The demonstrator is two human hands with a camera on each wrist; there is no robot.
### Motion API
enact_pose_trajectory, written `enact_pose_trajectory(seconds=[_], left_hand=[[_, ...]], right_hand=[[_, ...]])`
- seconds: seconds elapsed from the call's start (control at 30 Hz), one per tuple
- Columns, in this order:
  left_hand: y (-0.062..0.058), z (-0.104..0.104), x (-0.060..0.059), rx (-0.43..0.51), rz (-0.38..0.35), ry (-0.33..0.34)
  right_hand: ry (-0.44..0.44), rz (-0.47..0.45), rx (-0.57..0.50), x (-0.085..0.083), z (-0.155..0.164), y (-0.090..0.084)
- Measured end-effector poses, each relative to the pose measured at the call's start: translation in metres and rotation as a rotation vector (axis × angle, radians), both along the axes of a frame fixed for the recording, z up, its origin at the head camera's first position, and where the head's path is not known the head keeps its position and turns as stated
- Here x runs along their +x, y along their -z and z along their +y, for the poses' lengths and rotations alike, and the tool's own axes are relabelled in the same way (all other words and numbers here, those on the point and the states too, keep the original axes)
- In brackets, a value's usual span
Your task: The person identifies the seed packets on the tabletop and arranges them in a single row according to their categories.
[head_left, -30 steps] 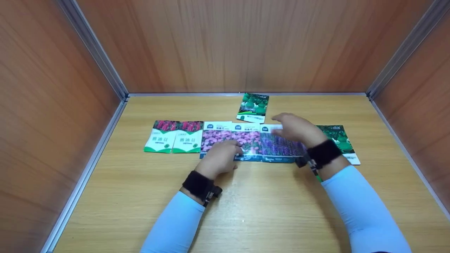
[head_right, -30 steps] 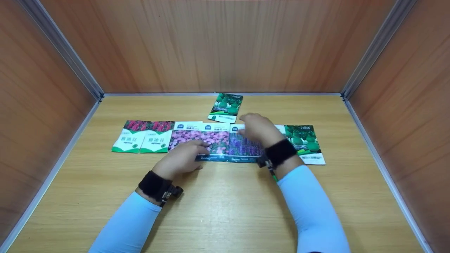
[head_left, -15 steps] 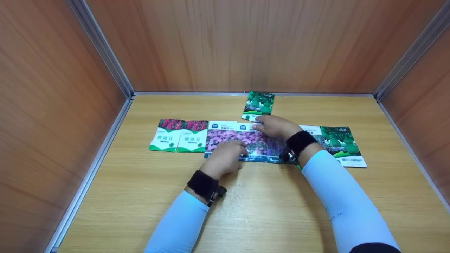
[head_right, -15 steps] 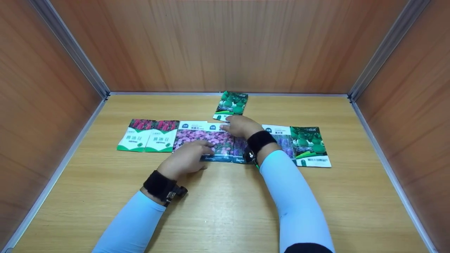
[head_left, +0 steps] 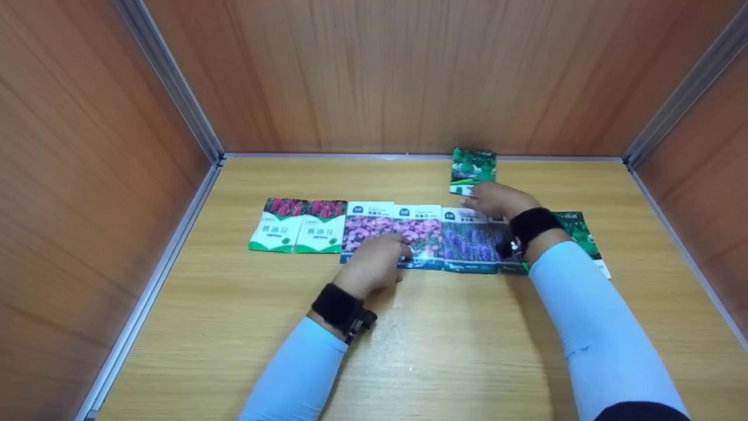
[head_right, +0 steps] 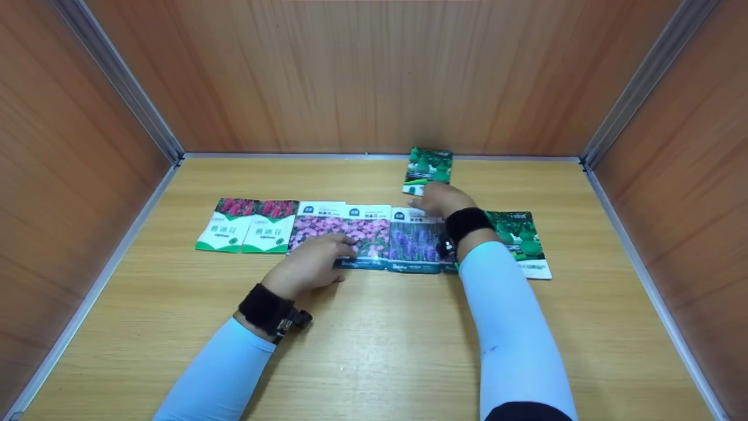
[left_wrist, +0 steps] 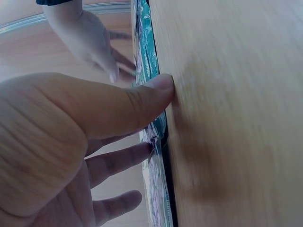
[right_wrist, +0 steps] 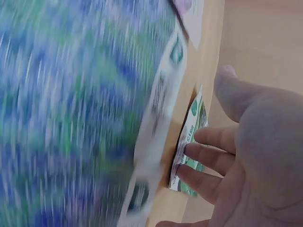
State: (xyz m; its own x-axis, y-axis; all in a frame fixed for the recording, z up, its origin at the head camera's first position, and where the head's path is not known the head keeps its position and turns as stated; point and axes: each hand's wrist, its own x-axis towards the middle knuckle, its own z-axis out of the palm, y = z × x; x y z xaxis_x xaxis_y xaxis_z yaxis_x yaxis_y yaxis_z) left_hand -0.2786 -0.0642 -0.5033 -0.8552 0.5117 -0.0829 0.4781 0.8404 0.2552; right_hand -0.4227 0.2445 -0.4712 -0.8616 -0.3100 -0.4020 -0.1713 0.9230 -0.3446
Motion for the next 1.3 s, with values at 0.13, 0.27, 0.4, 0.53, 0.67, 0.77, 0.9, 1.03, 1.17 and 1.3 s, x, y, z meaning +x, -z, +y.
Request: enact_pose_trajectory(seconds=[0.13,0.27,0.4,0.53,0.67,0.77,0.9,1.03,1.17,1.3], left_hand=[[0.001,-0.001,0.0,0.004,0.0,-0.002],[0.002,-0.002,0.0,0.014,-0.001,-0.005],[0.002,-0.003,0.001,0.022,-0.003,-0.006],[0.002,-0.003,0.001,0.021,0.004,-0.003],[0.003,-0.002,0.0,0.019,0.005,0.0],[0.003,-0.002,0.0,0.013,0.01,0.007],[0.003,-0.001,-0.001,0.013,0.009,0.008],[0.002,-0.001,0.001,0.022,-0.013,-0.014],[0.001,-0.001,0.001,0.022,-0.016,-0.019],[0.002,0.001,0.002,0.02,-0.006,-0.014]], right_hand=[[0.081,-0.026,-0.001,0.003,0.037,-0.005],[0.151,-0.053,0.014,0.007,0.079,-0.007],[0.219,-0.073,0.018,0.009,0.123,0.0],[0.28,-0.07,0.039,0.019,0.154,0.003],[0.352,-0.097,0.011,0.034,0.177,0.002],[0.395,-0.107,0.027,0.045,0.192,0.001],[0.4,-0.075,0.102,0.055,0.21,0.001],[0.432,-0.074,0.098,0.066,0.217,-0.002],[0.426,-0.077,0.088,0.073,0.218,-0.002],[0.404,-0.055,0.138,0.077,0.212,0.001]])
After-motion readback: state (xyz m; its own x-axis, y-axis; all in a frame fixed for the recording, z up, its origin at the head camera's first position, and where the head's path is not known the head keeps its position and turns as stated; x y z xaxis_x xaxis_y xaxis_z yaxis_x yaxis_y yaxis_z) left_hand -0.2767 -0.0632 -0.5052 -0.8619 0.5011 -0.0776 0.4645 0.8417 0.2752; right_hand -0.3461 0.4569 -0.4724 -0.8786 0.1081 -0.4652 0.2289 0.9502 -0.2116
